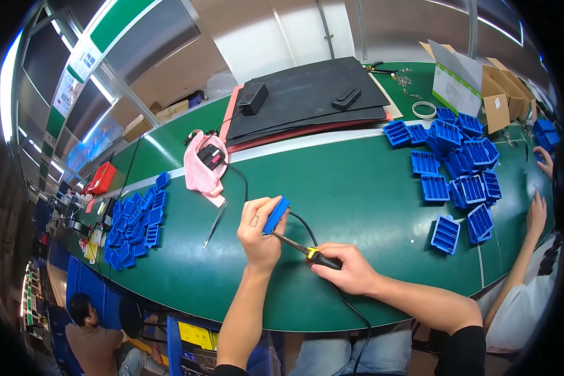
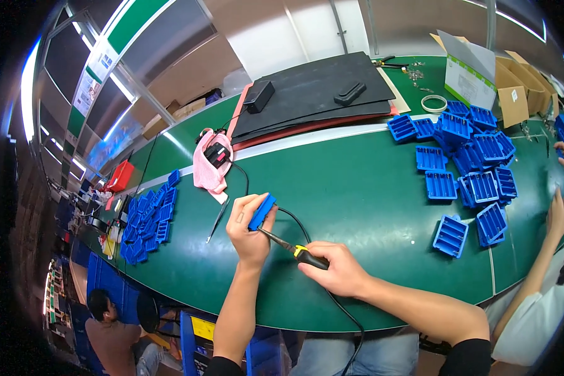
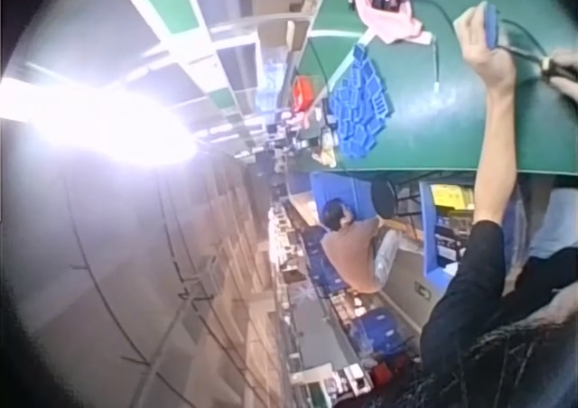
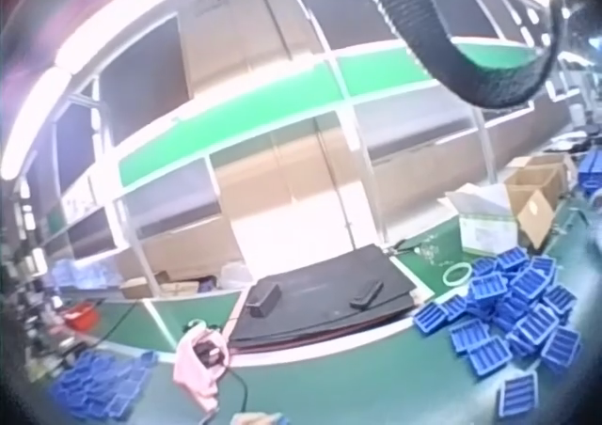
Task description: Soldering electrical wires onto blue plastic housing units at a factory workbench.
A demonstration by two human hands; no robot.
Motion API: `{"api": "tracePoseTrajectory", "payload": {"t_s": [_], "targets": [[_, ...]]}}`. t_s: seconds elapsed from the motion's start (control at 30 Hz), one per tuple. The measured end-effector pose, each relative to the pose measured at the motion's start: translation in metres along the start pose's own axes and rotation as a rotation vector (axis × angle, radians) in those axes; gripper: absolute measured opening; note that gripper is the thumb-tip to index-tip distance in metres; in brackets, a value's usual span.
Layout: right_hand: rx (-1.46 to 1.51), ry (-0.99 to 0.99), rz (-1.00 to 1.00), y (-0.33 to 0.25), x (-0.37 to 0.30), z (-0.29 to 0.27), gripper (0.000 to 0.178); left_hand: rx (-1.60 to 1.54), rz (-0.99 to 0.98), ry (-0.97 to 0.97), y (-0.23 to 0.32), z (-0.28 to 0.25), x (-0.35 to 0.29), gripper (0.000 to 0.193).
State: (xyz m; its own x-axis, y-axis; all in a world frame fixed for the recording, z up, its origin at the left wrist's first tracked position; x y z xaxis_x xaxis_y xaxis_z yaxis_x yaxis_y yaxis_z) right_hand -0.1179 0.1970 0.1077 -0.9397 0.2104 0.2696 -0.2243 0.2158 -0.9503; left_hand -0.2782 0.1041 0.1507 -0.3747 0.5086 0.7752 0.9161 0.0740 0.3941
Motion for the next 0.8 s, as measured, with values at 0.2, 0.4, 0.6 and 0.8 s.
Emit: {"api": "tracePoseTrajectory", "payload": {"t_s": [0.2,0.4,0.6,0.8], "targets": [[-0.038,-0.020,-0.043,-0.001,-0.001,0.000,0.018,-0.030,0.001,-0.001,0.001,0.000,0.001,0.031],[-0.048,-0.063,-0.030,-0.006,0.001,0.003,0.018,-0.167,-0.071,-0.060,-0.002,-0.008,0.003,0.031],[-0.089,-0.053,-0.065,-0.005,0.005,0.001,0.017,-0.150,-0.060,-0.042,-0.004,-0.011,0.006,0.029],[-0.450,0.111,-0.203,0.008,0.009,-0.044,0.018,-0.138,-0.140,0.044,-0.015,-0.014,0.008,0.032]]}}
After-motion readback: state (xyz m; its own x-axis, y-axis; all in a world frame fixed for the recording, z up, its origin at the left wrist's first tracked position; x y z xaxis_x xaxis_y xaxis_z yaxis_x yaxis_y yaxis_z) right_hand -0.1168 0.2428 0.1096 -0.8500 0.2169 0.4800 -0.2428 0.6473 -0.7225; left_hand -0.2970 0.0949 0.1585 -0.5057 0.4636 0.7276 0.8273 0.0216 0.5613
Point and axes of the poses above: each hand's wrist, its own x-axis towards the middle knuckle, its own z-axis out of the palm, y = z × x, the point moved 1 cm from there along x, towards the middle knuckle, and after that the axes turned 7 degrees about -y, right-handed, at the moved point
